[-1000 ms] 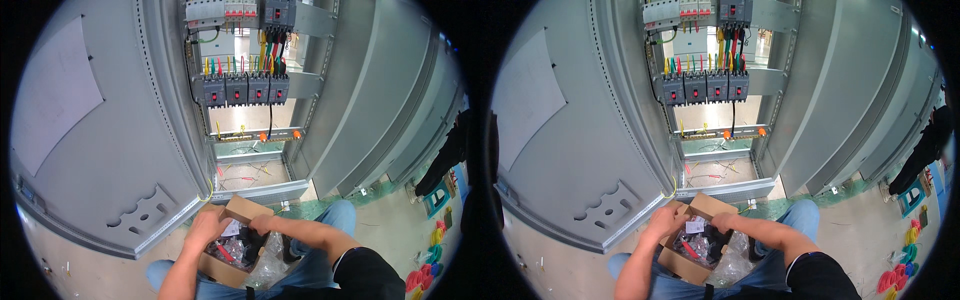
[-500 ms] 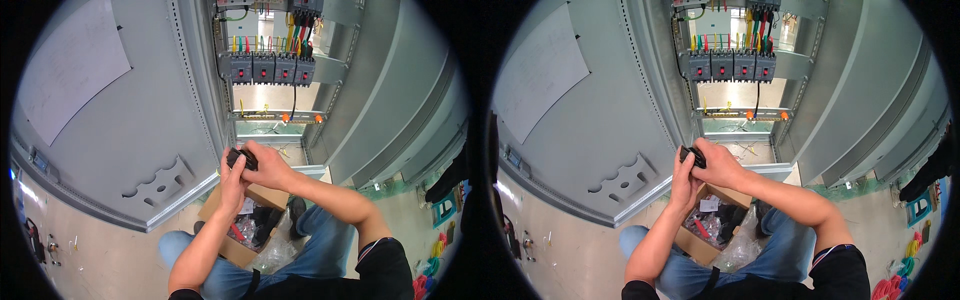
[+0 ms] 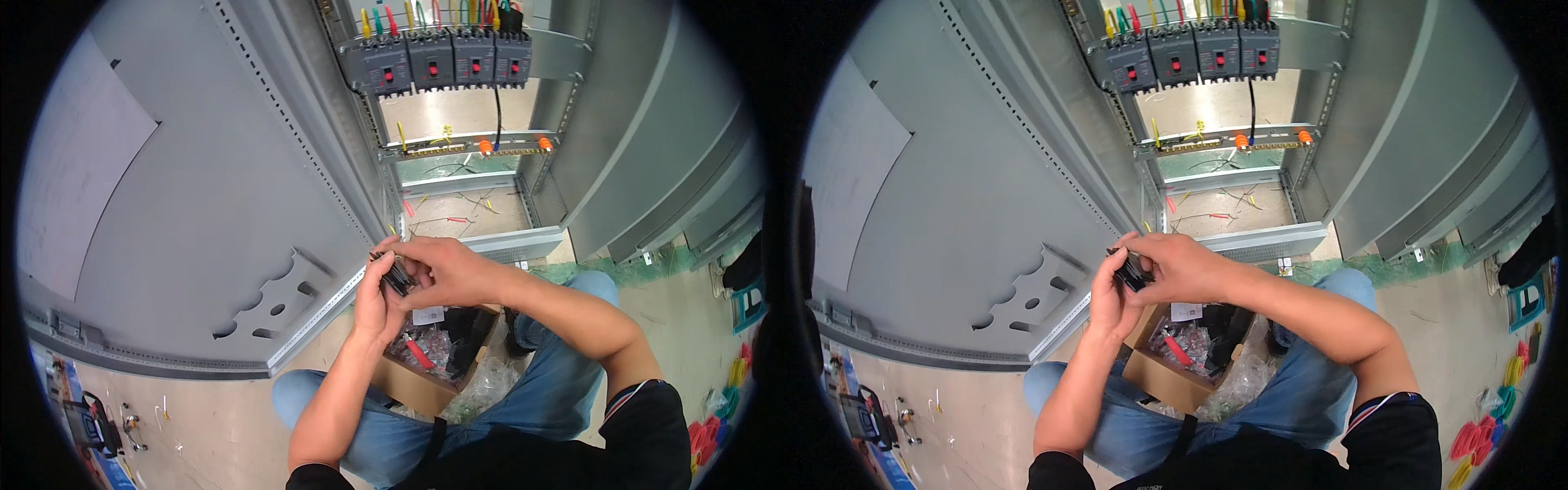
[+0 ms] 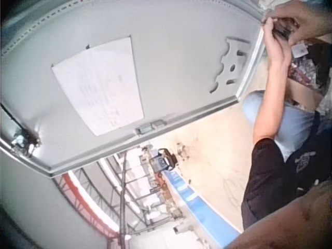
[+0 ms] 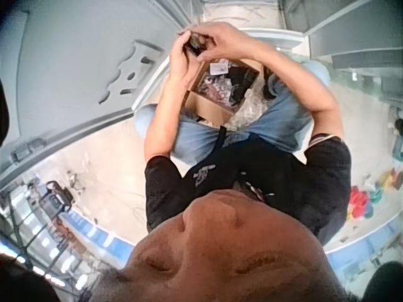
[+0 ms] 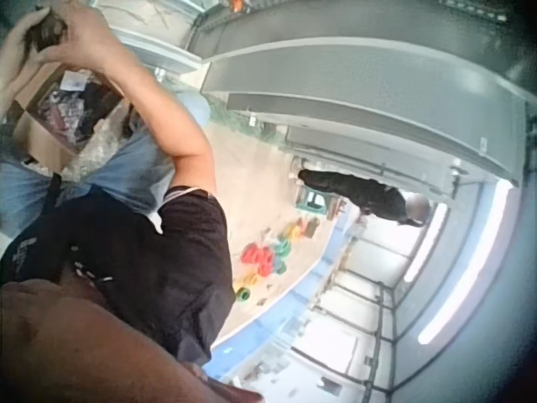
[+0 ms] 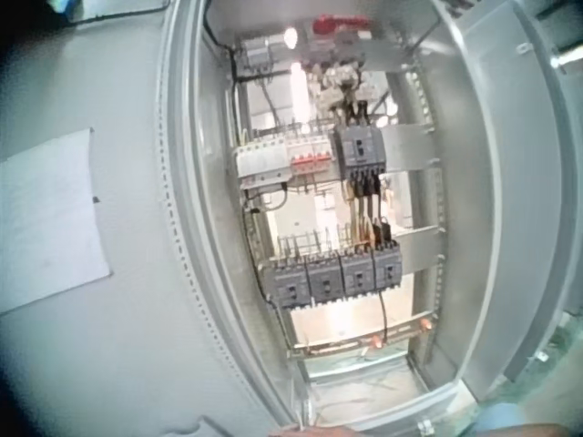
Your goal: The person unpacks small black electrical components from a cardboard box and installs them into an open electrical panel. They use a red utility knife to open plastic packaging and then place the components onto a DIN rail inside the panel.
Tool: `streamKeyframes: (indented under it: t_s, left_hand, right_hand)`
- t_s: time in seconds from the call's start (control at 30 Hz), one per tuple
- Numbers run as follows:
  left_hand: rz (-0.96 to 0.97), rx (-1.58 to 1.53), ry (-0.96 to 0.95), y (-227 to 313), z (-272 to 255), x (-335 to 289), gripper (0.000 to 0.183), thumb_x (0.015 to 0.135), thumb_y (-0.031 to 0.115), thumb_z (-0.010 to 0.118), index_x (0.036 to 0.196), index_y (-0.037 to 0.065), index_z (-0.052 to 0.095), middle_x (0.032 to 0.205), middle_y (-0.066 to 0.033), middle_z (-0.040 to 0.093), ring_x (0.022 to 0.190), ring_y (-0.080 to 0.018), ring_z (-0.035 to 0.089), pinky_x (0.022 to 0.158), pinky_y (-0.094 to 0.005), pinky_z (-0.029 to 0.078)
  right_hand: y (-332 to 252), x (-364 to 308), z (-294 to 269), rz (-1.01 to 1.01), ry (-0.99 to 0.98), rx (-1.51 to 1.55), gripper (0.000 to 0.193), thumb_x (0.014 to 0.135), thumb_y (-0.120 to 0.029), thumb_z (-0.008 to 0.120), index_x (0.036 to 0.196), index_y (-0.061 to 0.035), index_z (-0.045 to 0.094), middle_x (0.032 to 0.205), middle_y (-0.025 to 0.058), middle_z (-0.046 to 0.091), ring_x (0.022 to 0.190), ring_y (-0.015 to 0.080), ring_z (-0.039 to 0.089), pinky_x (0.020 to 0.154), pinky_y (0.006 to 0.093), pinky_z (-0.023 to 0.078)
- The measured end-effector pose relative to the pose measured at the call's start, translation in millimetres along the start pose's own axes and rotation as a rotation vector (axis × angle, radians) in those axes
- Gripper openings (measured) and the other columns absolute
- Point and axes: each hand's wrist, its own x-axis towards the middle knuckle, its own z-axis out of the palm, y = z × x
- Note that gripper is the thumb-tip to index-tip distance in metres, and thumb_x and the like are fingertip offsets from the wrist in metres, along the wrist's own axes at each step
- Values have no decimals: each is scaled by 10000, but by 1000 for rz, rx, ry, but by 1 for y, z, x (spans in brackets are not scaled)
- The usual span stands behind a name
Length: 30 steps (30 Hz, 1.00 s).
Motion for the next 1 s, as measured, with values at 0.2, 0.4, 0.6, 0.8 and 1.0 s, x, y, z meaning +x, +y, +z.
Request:
streamKeyframes:
  t_s: [0.2,0.4,0.6,0.8,1.0]
  left_hand:
    - [-211,4,-59,2,-18,17,440,1031,406,554,1335,89,570,1083,-106,688,963,-236,703,848,-433,604]
    - [-242,-68,-141,10,-19,26,463,1011,439,543,1307,86,591,1123,-130,707,933,-239,719,803,-431,635]
    - [-198,-11,-34,18,-4,17,426,1013,430,578,1295,112,600,1076,-80,699,883,-186,696,716,-353,609]
    - [-177,89,-71,13,-11,10,386,1013,454,685,1253,163,605,1026,12,676,844,-108,651,665,-286,552]
    - [-104,-17,-70,13,-11,5,402,1037,514,631,1213,154,601,1014,-3,657,841,-111,646,679,-296,553]
  right_hand:
    - [16,11,-10,65,-45,-75,701,752,-226,910,1374,-36,646,918,68,622,750,150,613,693,305,532]
    - [25,19,-22,-2,53,-30,597,731,-247,940,1239,-42,702,963,43,663,764,129,605,665,289,508]
    - [22,21,-28,56,14,125,557,757,-243,926,1219,-37,693,960,41,662,790,121,606,721,278,524]
    - [19,22,-22,-38,0,66,470,781,-213,910,1181,-60,715,952,30,672,834,121,633,762,274,527]
    - [15,24,-16,-3,-36,189,511,795,-212,908,1247,-81,708,948,19,660,788,96,613,731,275,526]
